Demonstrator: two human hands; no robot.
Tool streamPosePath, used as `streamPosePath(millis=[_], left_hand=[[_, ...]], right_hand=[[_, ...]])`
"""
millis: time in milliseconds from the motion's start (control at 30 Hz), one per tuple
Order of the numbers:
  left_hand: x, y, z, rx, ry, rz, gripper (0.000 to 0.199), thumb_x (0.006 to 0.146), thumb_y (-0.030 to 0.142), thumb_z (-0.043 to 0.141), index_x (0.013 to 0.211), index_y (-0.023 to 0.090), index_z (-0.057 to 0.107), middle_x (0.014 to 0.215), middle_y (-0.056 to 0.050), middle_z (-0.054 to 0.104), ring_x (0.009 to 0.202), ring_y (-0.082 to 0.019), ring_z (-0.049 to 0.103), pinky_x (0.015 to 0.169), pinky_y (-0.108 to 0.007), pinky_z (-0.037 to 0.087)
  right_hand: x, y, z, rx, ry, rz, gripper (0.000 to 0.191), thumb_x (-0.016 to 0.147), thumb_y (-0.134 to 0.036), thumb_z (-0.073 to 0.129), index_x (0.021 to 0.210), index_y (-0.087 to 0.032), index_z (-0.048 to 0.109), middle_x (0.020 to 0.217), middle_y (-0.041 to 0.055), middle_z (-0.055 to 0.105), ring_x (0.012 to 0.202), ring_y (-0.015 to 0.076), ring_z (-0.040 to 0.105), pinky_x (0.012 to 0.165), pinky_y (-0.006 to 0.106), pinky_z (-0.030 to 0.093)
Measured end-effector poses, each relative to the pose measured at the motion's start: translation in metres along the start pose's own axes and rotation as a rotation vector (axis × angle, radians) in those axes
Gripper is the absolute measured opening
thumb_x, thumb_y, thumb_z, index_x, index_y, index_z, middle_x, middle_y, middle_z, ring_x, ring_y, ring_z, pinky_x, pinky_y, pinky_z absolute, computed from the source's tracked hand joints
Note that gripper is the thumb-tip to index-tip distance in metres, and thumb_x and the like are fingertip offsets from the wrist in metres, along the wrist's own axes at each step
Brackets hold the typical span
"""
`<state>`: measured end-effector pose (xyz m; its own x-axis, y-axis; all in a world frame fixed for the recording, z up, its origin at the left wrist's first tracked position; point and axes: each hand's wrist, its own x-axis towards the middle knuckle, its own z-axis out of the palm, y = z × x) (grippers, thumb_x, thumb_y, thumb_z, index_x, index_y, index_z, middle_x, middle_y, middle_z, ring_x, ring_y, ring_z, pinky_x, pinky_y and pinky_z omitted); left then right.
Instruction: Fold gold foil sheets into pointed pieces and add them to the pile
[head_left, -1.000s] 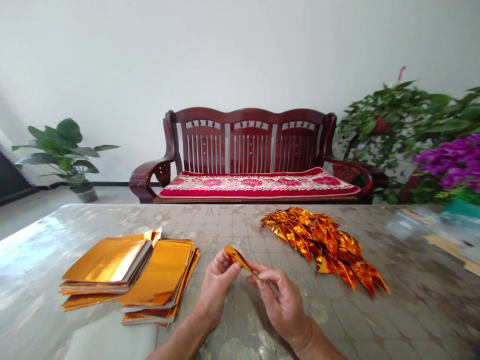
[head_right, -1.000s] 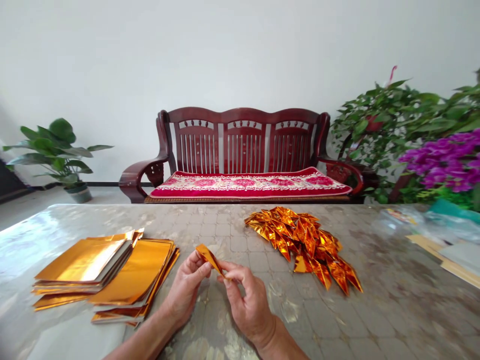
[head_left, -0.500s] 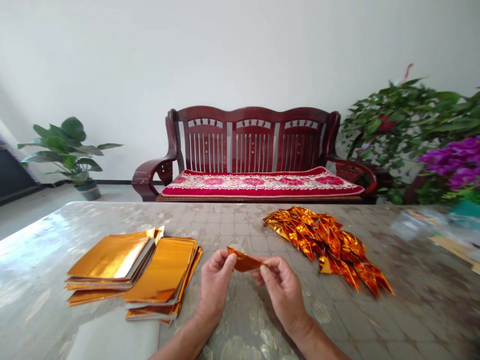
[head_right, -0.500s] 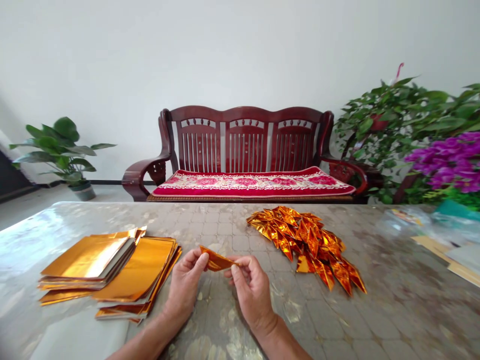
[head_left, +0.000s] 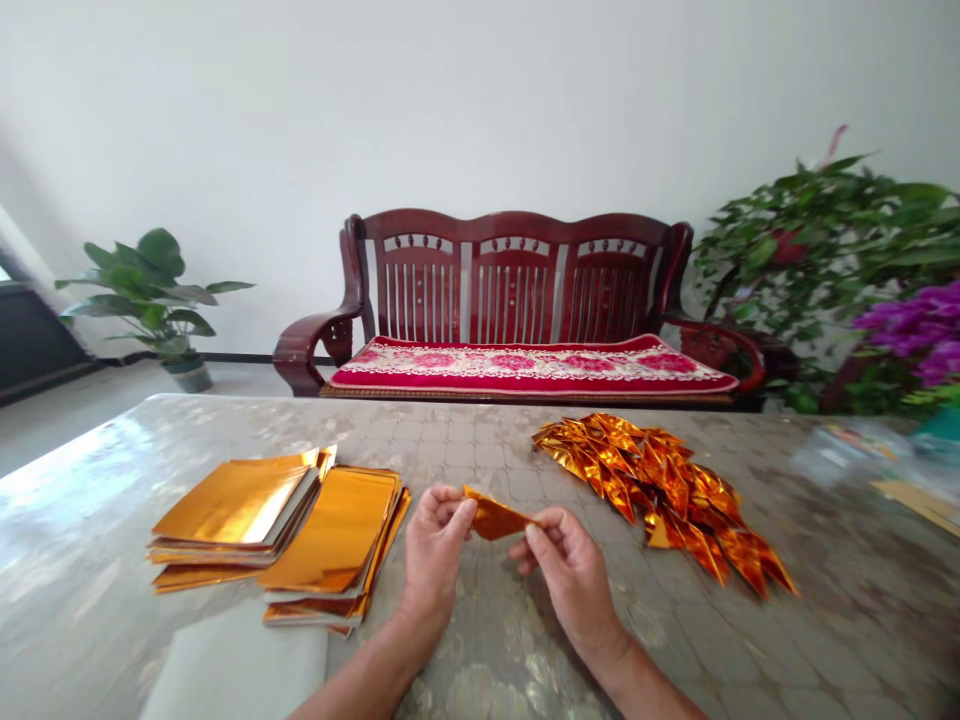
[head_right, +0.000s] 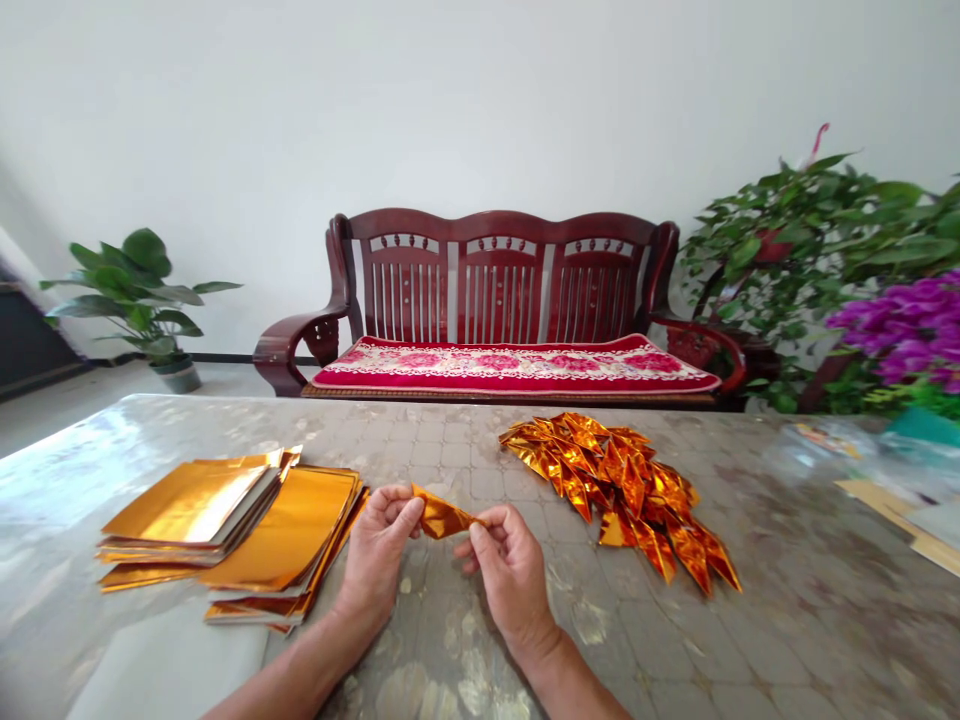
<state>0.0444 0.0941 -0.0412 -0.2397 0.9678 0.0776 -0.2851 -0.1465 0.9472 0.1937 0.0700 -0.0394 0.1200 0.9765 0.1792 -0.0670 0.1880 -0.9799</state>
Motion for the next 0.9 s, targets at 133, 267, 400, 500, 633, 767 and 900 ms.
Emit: streamPosePath(millis=[133, 267, 400, 500, 633, 767, 900], left_hand=[[0.003, 0.003, 0.0, -0.037, 0.005, -0.047, 0.055, 0.069, 0.042, 0.08, 0.111, 0.018, 0.055, 0.063, 0.005, 0.063, 0.055, -0.01, 0.056, 0.057, -0.02, 0.043], [0.003, 0.004, 0.001, -0.098, -0.068, -0.101, 0.041, 0.064, 0.043, 0.082, 0.09, 0.016, 0.065, 0.063, 0.004, 0.062, 0.054, -0.009, 0.054, 0.054, -0.019, 0.043], [0.003, 0.003, 0.002, -0.129, -0.08, -0.112, 0.035, 0.064, 0.041, 0.083, 0.075, 0.016, 0.061, 0.059, 0.005, 0.059, 0.052, -0.007, 0.05, 0.053, -0.018, 0.039], [0.002, 0.005, 0.002, -0.149, -0.102, -0.117, 0.036, 0.066, 0.041, 0.083, 0.078, 0.018, 0.057, 0.057, 0.007, 0.056, 0.049, -0.006, 0.046, 0.05, -0.017, 0.036], [0.0, 0.009, 0.002, -0.128, -0.153, -0.094, 0.035, 0.07, 0.041, 0.079, 0.075, 0.019, 0.054, 0.056, 0.007, 0.053, 0.047, -0.005, 0.043, 0.048, -0.017, 0.032], [0.003, 0.004, 0.0, 0.01, -0.05, 0.022, 0.029, 0.071, 0.035, 0.077, 0.07, 0.018, 0.053, 0.06, 0.005, 0.054, 0.055, -0.008, 0.049, 0.055, -0.019, 0.038], [0.007, -0.004, -0.002, 0.074, 0.008, 0.085, 0.024, 0.072, 0.03, 0.074, 0.071, 0.018, 0.052, 0.063, 0.005, 0.053, 0.059, -0.009, 0.05, 0.059, -0.02, 0.04]], right_hand=[[0.002, 0.004, -0.001, -0.01, 0.007, -0.009, 0.032, 0.081, -0.051, 0.068, 0.082, -0.021, 0.059, 0.062, 0.0015, 0.069, 0.052, 0.0179, 0.065, 0.048, 0.026, 0.053], [0.006, 0.005, -0.004, 0.007, 0.032, -0.002, 0.032, 0.08, -0.051, 0.069, 0.081, -0.021, 0.058, 0.062, 0.0012, 0.068, 0.054, 0.0181, 0.064, 0.047, 0.025, 0.051], [0.007, 0.002, -0.005, 0.026, 0.038, 0.016, 0.031, 0.079, -0.05, 0.07, 0.081, -0.021, 0.058, 0.063, 0.001, 0.068, 0.056, 0.0184, 0.064, 0.048, 0.026, 0.052], [0.006, 0.0, -0.005, 0.045, 0.037, 0.028, 0.031, 0.079, -0.05, 0.071, 0.081, -0.021, 0.058, 0.064, 0.0009, 0.068, 0.056, 0.0184, 0.064, 0.047, 0.026, 0.051], [0.007, 0.0, -0.005, 0.07, 0.037, 0.036, 0.029, 0.079, -0.048, 0.071, 0.081, -0.021, 0.059, 0.065, 0.0013, 0.068, 0.06, 0.0193, 0.065, 0.048, 0.026, 0.052], [0.006, 0.0, -0.005, 0.056, 0.023, 0.028, 0.029, 0.079, -0.047, 0.071, 0.078, -0.021, 0.058, 0.065, 0.0018, 0.068, 0.06, 0.0189, 0.065, 0.049, 0.026, 0.052], [0.004, -0.001, -0.002, 0.029, 0.025, 0.042, 0.031, 0.076, -0.048, 0.073, 0.075, -0.021, 0.057, 0.063, 0.0017, 0.068, 0.053, 0.0165, 0.062, 0.048, 0.025, 0.051]])
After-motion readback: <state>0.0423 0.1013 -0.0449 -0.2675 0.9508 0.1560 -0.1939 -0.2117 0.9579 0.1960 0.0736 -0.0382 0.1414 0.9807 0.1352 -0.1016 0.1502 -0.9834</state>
